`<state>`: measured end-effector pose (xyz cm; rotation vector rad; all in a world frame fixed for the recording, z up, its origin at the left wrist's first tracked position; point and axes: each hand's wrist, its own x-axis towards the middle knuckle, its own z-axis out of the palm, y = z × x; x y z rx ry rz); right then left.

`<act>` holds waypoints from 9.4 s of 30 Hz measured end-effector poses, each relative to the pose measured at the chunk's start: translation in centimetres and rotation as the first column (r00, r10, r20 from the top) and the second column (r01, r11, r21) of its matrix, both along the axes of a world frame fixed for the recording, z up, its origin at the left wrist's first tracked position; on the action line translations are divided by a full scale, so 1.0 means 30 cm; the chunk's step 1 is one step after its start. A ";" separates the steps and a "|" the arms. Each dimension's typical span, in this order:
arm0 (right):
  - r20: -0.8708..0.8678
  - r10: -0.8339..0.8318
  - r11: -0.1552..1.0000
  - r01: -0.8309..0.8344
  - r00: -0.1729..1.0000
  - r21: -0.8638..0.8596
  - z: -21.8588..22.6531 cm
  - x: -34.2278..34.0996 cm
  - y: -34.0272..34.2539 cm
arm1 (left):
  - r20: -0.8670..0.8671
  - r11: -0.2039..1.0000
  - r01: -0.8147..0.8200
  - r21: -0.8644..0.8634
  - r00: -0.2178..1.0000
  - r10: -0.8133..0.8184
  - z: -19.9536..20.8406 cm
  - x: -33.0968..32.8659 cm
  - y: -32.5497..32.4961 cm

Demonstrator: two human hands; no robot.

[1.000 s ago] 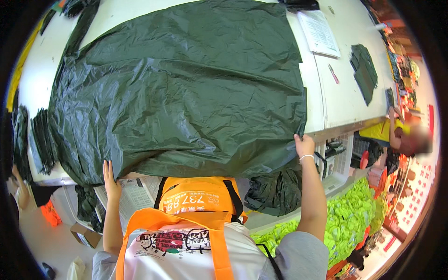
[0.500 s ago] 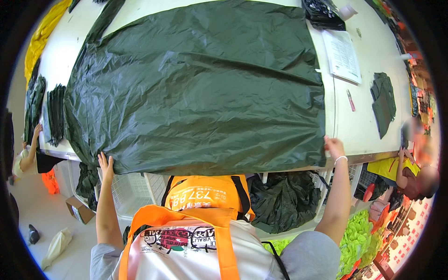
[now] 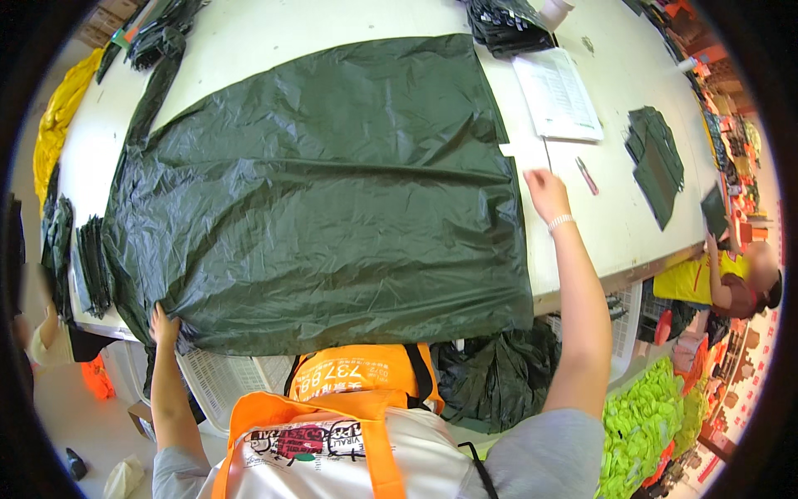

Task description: The person folds a dark green raincoat on a white table. They smooth the fabric, fold the sleeves inward, fold the body in half, then fold it into a compact rectangle and place it into a white basket.

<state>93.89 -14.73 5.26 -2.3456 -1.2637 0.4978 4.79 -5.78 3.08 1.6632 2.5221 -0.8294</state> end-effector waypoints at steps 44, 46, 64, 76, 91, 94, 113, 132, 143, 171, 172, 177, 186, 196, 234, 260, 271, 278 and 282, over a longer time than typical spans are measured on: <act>0.246 0.162 0.926 -0.062 0.956 -0.371 -0.101 -0.626 -0.280 | 0.218 0.775 0.399 0.490 0.804 -0.552 -0.128 0.426 0.133; 0.290 0.143 0.944 -0.042 0.946 -0.328 -0.106 -0.550 -0.359 | 0.231 0.879 0.290 0.380 0.890 -0.393 -0.165 0.315 0.054; -0.724 -0.683 0.604 0.632 0.096 -0.486 -0.132 -0.305 -0.933 | 0.335 0.768 -0.452 0.453 0.885 0.324 -0.160 -0.008 -0.213; 0.375 0.172 0.961 -0.239 0.911 0.140 0.023 -1.107 -0.321 | 0.726 0.409 -0.651 0.639 0.686 -0.042 -0.251 -0.573 -0.305; 0.459 0.377 0.926 -0.339 0.804 -0.167 -0.219 -1.997 0.215 | 0.675 0.776 -0.515 0.363 0.720 0.163 -0.156 -0.893 0.182; 0.471 0.369 0.927 -0.353 0.801 -0.125 -0.222 -1.952 0.319 | 0.704 0.688 -0.616 0.384 0.677 0.213 -0.202 -0.910 0.286; 0.486 0.285 0.951 -0.180 0.826 -0.252 -0.095 -1.450 -0.546 | 0.927 0.408 -0.836 -0.367 -0.363 0.092 -0.276 -0.809 -0.247; 0.317 0.379 0.925 -0.354 0.869 -0.136 0.207 -0.614 0.424 | 0.896 0.715 -0.694 0.084 -0.261 -0.358 0.394 -0.696 0.599; 0.342 0.646 0.754 -0.640 0.682 -0.149 -0.005 -1.206 0.454 | 0.673 0.734 -0.369 0.571 0.722 -0.160 -0.068 -0.867 0.310; -0.693 0.562 0.672 -0.738 0.452 0.064 -0.063 -2.740 0.221 | 0.305 0.782 -0.065 0.620 0.938 -0.164 -0.077 -0.881 0.356; -0.737 0.464 0.735 -0.678 0.490 0.011 -0.057 -2.839 0.247 | 0.278 0.786 -0.053 0.616 0.948 -0.154 -0.077 -0.894 0.358; -0.886 0.332 0.743 -0.669 0.323 0.035 -0.051 -2.874 0.243 | 0.254 0.795 -0.029 0.606 0.954 -0.159 -0.099 -0.894 0.364; -0.075 0.524 0.752 -0.502 0.848 -0.428 0.258 -1.611 0.599 | 0.290 0.743 -0.010 0.670 0.924 -0.249 -0.105 -0.897 0.339; 0.523 -0.016 0.923 -0.188 0.852 0.335 0.240 -1.566 0.464 | 0.309 0.513 0.198 0.835 0.602 -0.736 0.196 -0.512 0.404; 0.530 0.675 0.733 -0.387 0.513 -0.558 -0.060 -1.036 1.657 | 0.586 0.929 0.119 0.352 0.745 -0.317 -0.097 -0.271 1.884; 0.637 0.194 0.944 0.035 0.746 -0.328 -0.156 -0.842 0.034 | 0.425 0.835 0.382 0.397 0.730 -0.536 -0.043 -0.513 0.361; -0.049 0.583 0.150 -0.167 0.811 -0.974 0.144 -0.685 0.233 | 0.639 0.887 0.408 0.216 0.627 -0.445 0.108 -0.444 0.144; 0.241 0.841 0.473 -0.875 0.484 0.105 0.408 -1.863 1.158 | 0.695 0.923 0.354 0.149 0.626 -0.352 0.164 -0.458 0.129; 0.379 0.895 0.146 -0.956 0.237 0.253 0.355 -2.617 1.395 | 0.713 0.921 0.329 0.209 0.593 -0.374 0.141 -0.462 0.134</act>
